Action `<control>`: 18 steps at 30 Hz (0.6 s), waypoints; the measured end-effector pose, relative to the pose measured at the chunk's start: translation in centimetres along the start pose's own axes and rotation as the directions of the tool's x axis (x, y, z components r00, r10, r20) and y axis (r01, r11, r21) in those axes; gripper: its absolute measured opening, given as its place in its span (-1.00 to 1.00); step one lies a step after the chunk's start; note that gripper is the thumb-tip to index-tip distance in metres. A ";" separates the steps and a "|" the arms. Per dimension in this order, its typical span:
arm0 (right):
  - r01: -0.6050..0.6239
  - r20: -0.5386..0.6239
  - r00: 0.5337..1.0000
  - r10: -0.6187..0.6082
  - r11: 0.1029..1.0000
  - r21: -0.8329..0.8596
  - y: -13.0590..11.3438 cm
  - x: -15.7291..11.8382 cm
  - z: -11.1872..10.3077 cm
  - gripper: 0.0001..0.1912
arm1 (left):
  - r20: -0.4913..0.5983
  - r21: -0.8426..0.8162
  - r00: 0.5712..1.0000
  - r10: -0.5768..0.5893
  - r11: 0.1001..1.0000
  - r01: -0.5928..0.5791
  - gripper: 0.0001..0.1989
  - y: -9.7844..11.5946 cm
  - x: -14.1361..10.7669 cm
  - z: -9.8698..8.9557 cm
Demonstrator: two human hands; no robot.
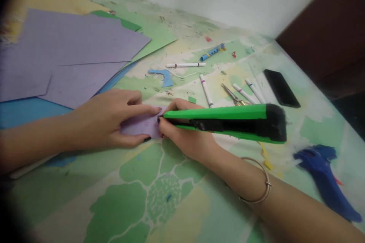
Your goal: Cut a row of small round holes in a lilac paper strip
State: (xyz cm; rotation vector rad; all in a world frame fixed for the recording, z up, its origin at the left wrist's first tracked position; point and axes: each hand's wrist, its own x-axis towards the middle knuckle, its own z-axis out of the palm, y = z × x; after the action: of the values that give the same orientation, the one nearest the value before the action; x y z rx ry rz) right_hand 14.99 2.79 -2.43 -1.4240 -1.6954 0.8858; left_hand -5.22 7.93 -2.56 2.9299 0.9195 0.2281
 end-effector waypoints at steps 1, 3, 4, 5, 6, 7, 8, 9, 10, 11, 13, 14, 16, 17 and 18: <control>0.001 0.001 1.000 -0.001 1.000 -0.002 0.0 0.0 0.0 -0.90 | 0.003 -0.004 1.000 0.000 1.000 0.000 -0.60 0.0 0.0 0.0; 0.005 0.003 1.000 -0.005 1.000 -0.007 0.0 0.0 0.0 -0.90 | 0.008 -0.012 1.000 0.000 1.000 0.000 -0.61 0.0 0.0 0.0; 0.008 0.002 1.000 -0.008 1.000 -0.010 0.0 0.0 0.0 -0.90 | 0.009 -0.013 1.000 -0.001 1.000 0.001 -0.61 0.1 0.0 0.0; 0.009 0.002 1.000 -0.009 1.000 -0.014 0.0 0.1 0.0 -0.90 | 0.011 -0.012 1.000 -0.003 1.000 0.003 -0.62 0.1 0.0 -0.1; 0.008 0.002 1.000 -0.008 1.000 -0.018 0.0 0.1 0.0 -0.91 | 0.012 -0.011 1.000 -0.006 1.000 0.006 -0.62 0.2 0.0 -0.1; 0.004 0.002 1.000 -0.004 1.000 -0.023 0.0 0.1 0.0 -0.91 | 0.010 -0.009 1.000 -0.007 1.000 0.007 -0.63 0.2 0.0 -0.1; 0.001 0.002 1.000 -0.001 1.000 -0.029 0.0 0.1 0.0 -0.91 | 0.009 -0.008 1.000 -0.009 1.000 0.009 -0.63 0.2 0.0 -0.2; -0.002 0.003 1.000 0.002 0.999 -0.033 0.0 0.1 0.0 -0.91 | 0.008 -0.007 1.000 -0.015 1.000 0.015 -0.64 0.3 0.0 -0.2; -0.004 0.002 1.000 0.004 0.999 -0.036 0.0 0.1 0.1 -0.91 | 0.007 -0.008 1.000 -0.018 1.000 0.018 -0.64 0.3 0.0 -0.2; -0.004 -0.001 1.000 0.004 0.999 -0.037 0.0 0.1 0.1 -0.92 | 0.007 -0.012 1.000 -0.017 1.000 0.017 -0.65 0.3 0.1 -0.1; 0.006 -0.019 1.000 -0.007 0.999 -0.040 0.1 0.0 0.2 -0.92 | 0.005 -0.019 1.000 -0.016 1.000 0.016 -0.64 0.2 0.1 -0.1; 0.013 -0.030 0.999 -0.014 0.999 -0.044 0.1 0.0 0.2 -0.92 | 0.005 -0.023 1.000 -0.012 1.000 0.012 -0.63 0.1 0.1 0.0; 0.023 -0.047 0.999 -0.026 0.998 -0.051 0.1 -0.1 0.2 -0.91 | 0.006 -0.026 1.000 -0.007 1.000 0.007 -0.62 0.1 0.1 0.0; 0.025 -0.049 0.998 -0.028 0.998 -0.053 0.1 -0.2 0.2 -0.91 | 0.007 -0.027 1.000 -0.008 1.000 0.008 -0.62 0.0 0.1 0.0; 0.026 -0.051 0.998 -0.028 0.998 -0.051 0.2 -0.2 0.2 -0.91 | 0.008 -0.028 1.000 -0.009 1.000 0.010 -0.62 0.0 0.1 0.0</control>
State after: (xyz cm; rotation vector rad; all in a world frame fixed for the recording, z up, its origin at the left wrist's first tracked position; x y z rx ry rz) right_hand 14.89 2.57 -2.71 -1.4418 -1.7056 0.7898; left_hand -5.12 8.00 -2.57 2.8986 0.9215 0.2268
